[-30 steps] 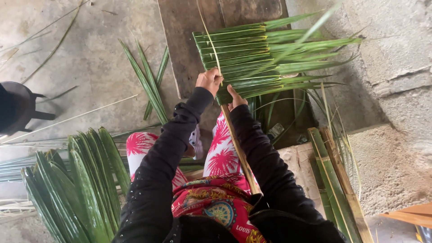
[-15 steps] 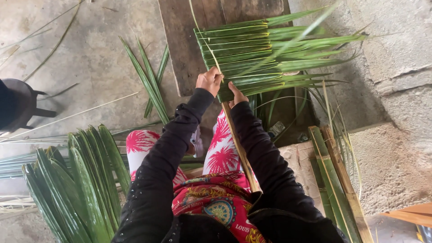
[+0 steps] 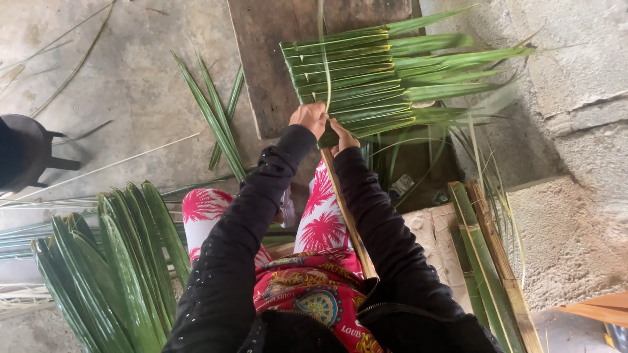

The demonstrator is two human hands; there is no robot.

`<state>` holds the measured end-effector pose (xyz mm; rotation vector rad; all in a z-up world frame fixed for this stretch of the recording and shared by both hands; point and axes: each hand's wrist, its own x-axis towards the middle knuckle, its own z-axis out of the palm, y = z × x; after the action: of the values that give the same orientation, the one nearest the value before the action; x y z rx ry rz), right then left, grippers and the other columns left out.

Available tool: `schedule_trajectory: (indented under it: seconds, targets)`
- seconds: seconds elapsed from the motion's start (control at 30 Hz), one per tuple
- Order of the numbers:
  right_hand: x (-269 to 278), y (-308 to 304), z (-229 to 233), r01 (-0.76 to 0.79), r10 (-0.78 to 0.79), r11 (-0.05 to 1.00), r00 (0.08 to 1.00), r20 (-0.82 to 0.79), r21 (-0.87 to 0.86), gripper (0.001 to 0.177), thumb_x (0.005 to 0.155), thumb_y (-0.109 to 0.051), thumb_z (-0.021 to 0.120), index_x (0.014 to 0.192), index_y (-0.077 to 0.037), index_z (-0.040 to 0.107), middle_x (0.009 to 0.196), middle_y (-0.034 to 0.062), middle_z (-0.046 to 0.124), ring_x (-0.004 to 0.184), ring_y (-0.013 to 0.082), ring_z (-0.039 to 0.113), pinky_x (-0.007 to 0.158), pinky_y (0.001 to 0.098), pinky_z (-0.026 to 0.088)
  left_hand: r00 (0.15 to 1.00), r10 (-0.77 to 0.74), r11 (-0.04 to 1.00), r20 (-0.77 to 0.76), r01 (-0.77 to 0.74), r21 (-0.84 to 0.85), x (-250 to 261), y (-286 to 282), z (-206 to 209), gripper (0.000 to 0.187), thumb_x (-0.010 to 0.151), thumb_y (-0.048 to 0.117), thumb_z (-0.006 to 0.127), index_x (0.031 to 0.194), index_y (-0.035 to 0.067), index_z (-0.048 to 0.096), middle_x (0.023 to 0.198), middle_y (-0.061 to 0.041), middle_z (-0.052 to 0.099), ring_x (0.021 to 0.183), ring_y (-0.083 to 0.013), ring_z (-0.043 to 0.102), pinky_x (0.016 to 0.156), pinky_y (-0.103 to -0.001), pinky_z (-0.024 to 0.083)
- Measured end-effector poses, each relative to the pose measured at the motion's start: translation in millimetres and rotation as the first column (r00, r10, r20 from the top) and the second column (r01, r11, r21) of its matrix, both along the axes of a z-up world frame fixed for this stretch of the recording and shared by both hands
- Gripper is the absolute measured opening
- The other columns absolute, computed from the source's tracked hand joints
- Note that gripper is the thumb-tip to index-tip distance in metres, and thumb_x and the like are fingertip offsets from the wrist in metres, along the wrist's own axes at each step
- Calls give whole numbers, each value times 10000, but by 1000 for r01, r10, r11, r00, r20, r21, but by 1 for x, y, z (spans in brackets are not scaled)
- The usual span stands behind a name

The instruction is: Weaving palm leaves onto a wooden stick to create a thatched panel

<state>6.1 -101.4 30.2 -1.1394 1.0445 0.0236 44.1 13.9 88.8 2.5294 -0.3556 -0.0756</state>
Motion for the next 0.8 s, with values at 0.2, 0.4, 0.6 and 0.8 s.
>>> schedule_trajectory:
  seconds: [0.2, 0.4, 0.6, 0.8]
  targets:
    - [-3, 8, 0, 10, -10, 1000, 1000, -19, 16, 1122, 588, -532, 984, 1386, 96, 507, 1346, 350, 547, 861, 272, 662, 796, 416, 600, 1000, -4, 995, 26, 1, 96, 6, -8, -19, 111, 817, 267, 688, 771, 170, 659, 772, -89, 733, 819, -356, 753, 771, -472, 623]
    - [1, -13, -35, 42, -47, 994, 998, 46, 102, 1061, 655, -402, 1006, 1410, 107, 462, 1319, 303, 475, 1006, 333, 607, 847, 473, 531, 983, 32, 988, 179, -5, -153, 0, -6, 8, 120, 839, 299, 722, 824, 205, 648, 846, -75, 704, 840, -334, 735, 724, -464, 609]
    - [11, -21, -55, -60, -6, 952, 977, 214, 301, 799, 798, -374, 948, 1378, 18, 564, 1306, 243, 547, 1186, 442, 607, 883, 529, 574, 911, 1, 993, 412, 46, -104, -13, 8, 18, 127, 806, 306, 782, 881, 233, 709, 881, -56, 643, 880, -342, 677, 753, -449, 584]
    - [-13, -19, 67, -363, 341, 923, 924, 171, 124, 1041, 759, -734, 850, 1579, -284, 393, 1714, 173, 27, 1546, 461, -74, 1179, 667, -94, 898, 400, 811, 185, -252, -528, -22, 27, -23, 198, 919, 327, 692, 867, 137, 707, 806, -123, 669, 779, -361, 710, 646, -480, 599]
